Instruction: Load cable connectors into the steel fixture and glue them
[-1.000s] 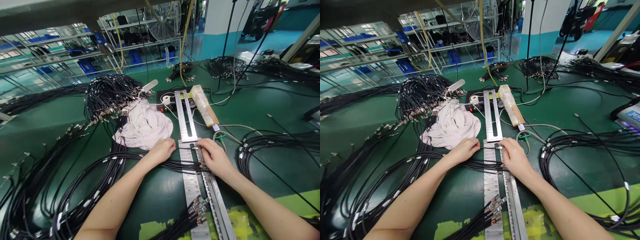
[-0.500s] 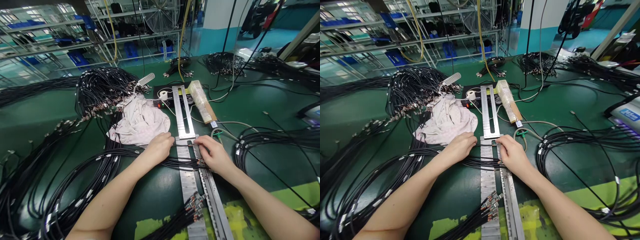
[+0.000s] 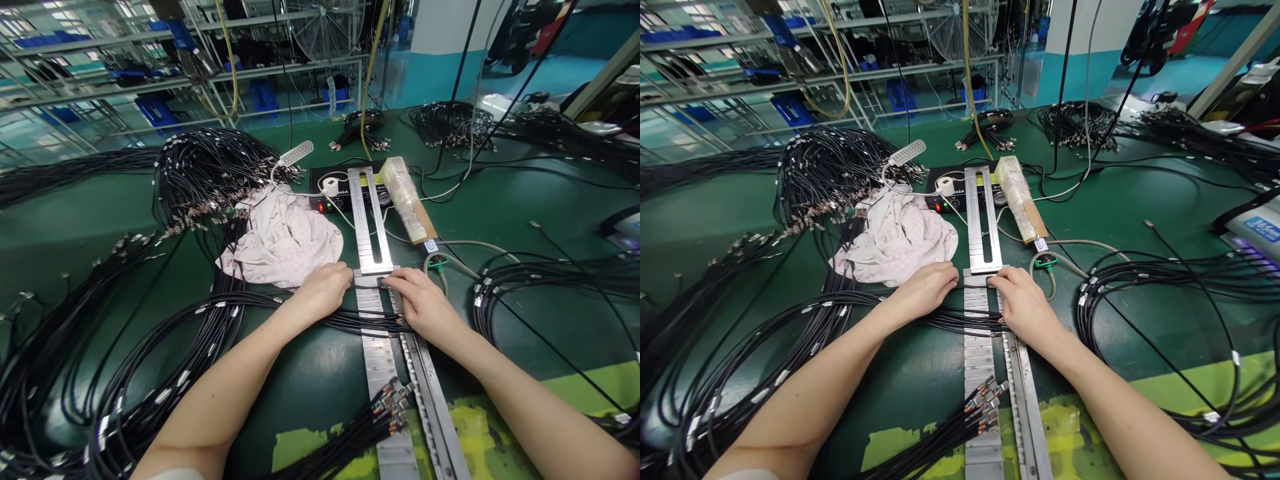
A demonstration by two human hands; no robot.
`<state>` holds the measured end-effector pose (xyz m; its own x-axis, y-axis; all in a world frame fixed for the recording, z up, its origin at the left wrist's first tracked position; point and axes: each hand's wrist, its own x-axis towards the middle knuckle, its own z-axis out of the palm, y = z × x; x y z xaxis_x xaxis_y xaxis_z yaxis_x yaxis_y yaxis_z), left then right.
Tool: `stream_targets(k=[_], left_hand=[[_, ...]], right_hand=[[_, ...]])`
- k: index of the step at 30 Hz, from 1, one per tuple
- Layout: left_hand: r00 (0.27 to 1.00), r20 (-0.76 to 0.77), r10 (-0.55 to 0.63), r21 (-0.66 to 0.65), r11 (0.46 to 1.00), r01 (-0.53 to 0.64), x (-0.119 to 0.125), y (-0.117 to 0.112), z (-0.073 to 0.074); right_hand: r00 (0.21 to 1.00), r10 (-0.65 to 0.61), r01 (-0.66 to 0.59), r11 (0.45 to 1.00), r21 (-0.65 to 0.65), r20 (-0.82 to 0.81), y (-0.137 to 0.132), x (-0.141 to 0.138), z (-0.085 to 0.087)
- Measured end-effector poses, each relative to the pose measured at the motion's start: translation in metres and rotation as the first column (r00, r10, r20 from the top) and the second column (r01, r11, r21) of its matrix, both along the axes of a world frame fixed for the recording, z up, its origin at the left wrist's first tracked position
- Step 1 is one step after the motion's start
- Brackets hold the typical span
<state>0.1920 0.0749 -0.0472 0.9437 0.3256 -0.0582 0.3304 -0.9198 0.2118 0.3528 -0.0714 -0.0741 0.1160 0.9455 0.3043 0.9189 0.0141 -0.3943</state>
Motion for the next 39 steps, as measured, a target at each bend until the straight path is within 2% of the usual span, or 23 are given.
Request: stream_targets(k=[8,13,16,19,21,24,27,30,34,39], left_hand=[[0.996,0.017,-0.092,-0.094,0.991,0.093,-0.003,0.006,-0.008],[0.993,-0.030,-0.114,0.145,0.982,0.117,-0.011,-0.005,-0.003],[0.993,-0.052,-0.105,0.225,0.968,0.114,-0.012,-0.015,0.001],[0.990,-0.057,-0.127,0.235,0.962,0.137,-0.010,-0.022,0.004],[0.984,-0.070,-0.164,0.196,0.965,0.175,-0.007,-0.027,0.004],[0.979,-0.104,-0.174,0.091,0.979,0.184,-0.005,-0.030,0.002],[0.977,-0.127,-0.171,-0.012,0.985,0.171,-0.005,-0.028,0.004],[0.984,-0.085,-0.156,-0.040,0.987,0.153,-0.008,-0.019,0.012],[0.999,-0.028,-0.024,-0.016,1.000,0.024,-0.015,-0.008,0.019],[0.995,-0.099,-0.007,0.010,1.000,0.008,-0.013,-0.009,0.012]], right_hand=[[0.951,0.107,-0.075,0.990,-0.119,0.291,0.005,-0.004,0.000],[0.930,0.101,-0.037,0.982,-0.184,0.355,0.009,-0.009,0.004],[0.944,0.116,-0.063,0.982,-0.176,0.308,0.010,-0.006,0.003],[0.980,0.102,-0.087,0.992,-0.092,0.168,0.008,0.001,-0.002],[0.997,0.073,-0.073,0.997,-0.008,0.005,0.005,0.006,-0.003],[0.967,0.052,-0.033,0.996,0.083,-0.248,0.001,0.009,0.000],[0.924,0.048,-0.007,0.994,0.107,-0.379,-0.001,0.011,0.007],[0.904,0.039,0.007,0.994,0.107,-0.426,-0.002,0.011,0.010],[0.916,0.026,0.002,0.998,0.070,-0.401,-0.002,0.011,0.008],[0.960,0.013,0.007,0.998,0.069,-0.281,-0.002,0.009,0.005]])
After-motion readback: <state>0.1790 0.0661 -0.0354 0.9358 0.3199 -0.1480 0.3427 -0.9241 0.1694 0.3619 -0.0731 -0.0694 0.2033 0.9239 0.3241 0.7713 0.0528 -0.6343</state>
